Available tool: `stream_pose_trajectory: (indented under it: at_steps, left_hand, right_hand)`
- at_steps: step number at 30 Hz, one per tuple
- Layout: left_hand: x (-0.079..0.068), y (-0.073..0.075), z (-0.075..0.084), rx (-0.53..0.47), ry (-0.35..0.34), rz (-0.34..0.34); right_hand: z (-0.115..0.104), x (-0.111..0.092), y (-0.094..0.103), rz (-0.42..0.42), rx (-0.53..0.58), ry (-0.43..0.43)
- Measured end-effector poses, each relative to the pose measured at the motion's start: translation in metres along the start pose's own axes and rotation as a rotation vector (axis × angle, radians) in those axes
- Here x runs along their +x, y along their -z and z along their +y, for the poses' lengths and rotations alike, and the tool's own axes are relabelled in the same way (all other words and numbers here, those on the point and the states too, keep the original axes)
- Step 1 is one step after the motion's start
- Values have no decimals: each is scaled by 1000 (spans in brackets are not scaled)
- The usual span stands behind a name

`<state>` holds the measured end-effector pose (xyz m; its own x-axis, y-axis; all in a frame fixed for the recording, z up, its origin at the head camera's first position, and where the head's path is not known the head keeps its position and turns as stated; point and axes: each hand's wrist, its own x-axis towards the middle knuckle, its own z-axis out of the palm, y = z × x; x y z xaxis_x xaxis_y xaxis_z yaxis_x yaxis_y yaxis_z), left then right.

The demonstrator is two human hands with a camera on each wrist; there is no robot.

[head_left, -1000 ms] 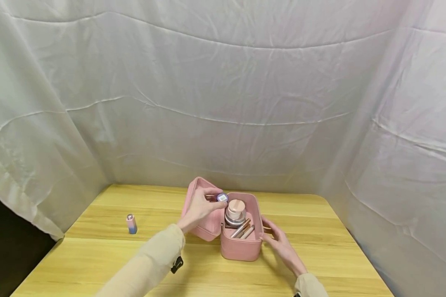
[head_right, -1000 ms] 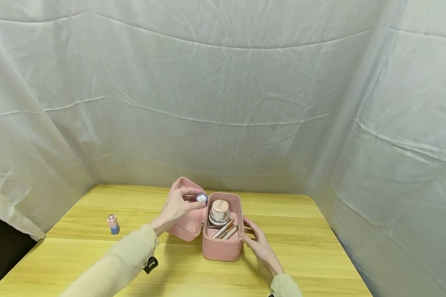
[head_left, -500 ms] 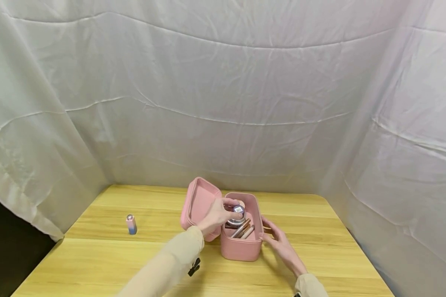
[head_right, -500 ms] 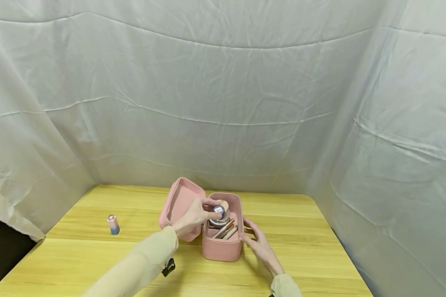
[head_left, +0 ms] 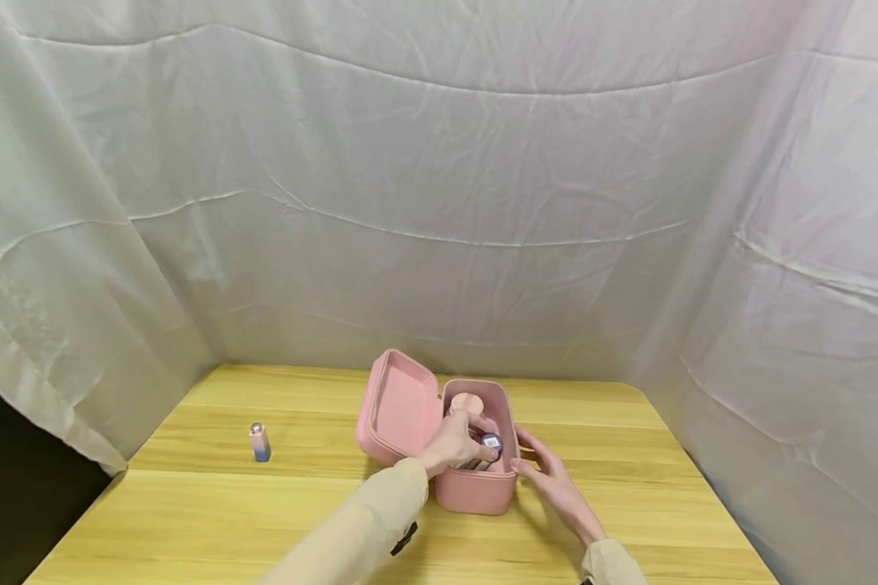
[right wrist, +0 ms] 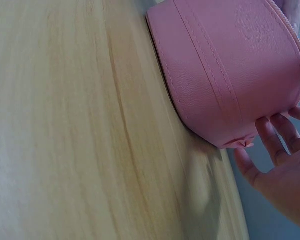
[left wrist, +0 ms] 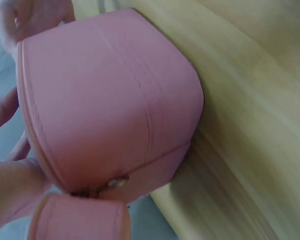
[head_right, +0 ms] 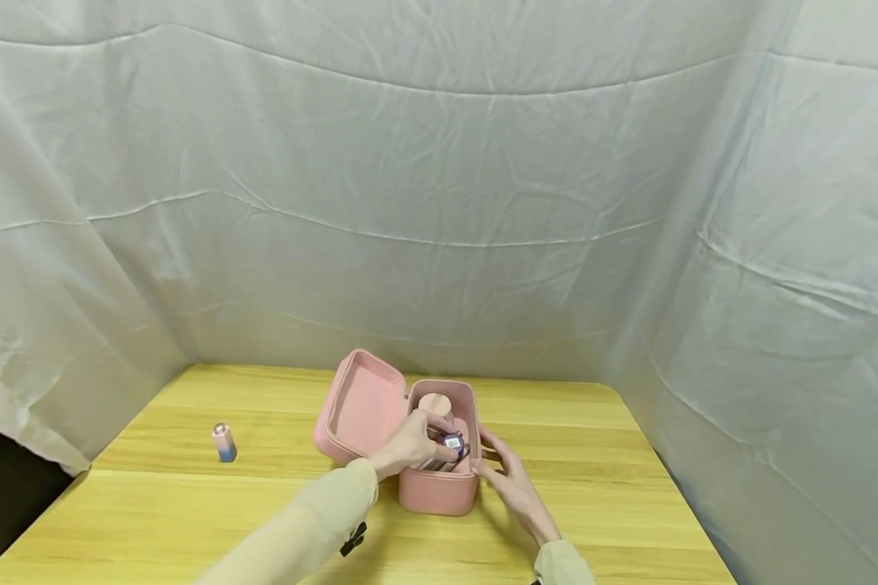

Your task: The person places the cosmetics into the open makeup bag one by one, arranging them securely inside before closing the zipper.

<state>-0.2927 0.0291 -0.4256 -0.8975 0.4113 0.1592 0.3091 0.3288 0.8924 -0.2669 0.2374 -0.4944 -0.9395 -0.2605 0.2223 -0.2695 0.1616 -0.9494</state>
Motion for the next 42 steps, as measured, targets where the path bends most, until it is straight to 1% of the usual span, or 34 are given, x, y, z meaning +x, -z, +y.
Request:
stream_pose_trajectory:
  at_steps: [4,7,10,12,15,18,23,26,31,33,37,42]
  left_hand:
    - [0,-6,0,57,-53,-44]
    - [0,-10,0,94,-61,-51]
    - [-1,-11,0,107,-54,-48]
    - [-2,-11,0,104,-50,-45]
    - [-2,-11,1,101,-23,-39]
    - [-3,-11,2,92,-2,-34]
    - [-2,-11,2,81,3,-34]
    - [-1,-11,0,60,7,-37]
    - [0,-11,-3,-7,44,-37]
    - [0,-11,-4,-18,54,-36]
    - [1,-10,-3,-7,41,-30]
    - [0,-9,-1,-9,29,-16]
  right_hand:
    - [-1,0,-1,9,-2,-14]
    - [-1,1,-1,9,-2,-7]
    - [-1,1,-1,10,-7,6]
    - [-1,1,-1,12,-12,8]
    - [-1,1,-1,16,-7,7]
    - [-1,2,0,3,0,7]
    - [-1,2,0,-1,-8,17]
    - [-1,1,0,11,-13,18]
    - [-1,0,0,-5,2,26]
    - [-1,-1,0,-7,10,20]
    - [-1,0,0,-3,11,3]
    - [1,1,0,-19,5,29]
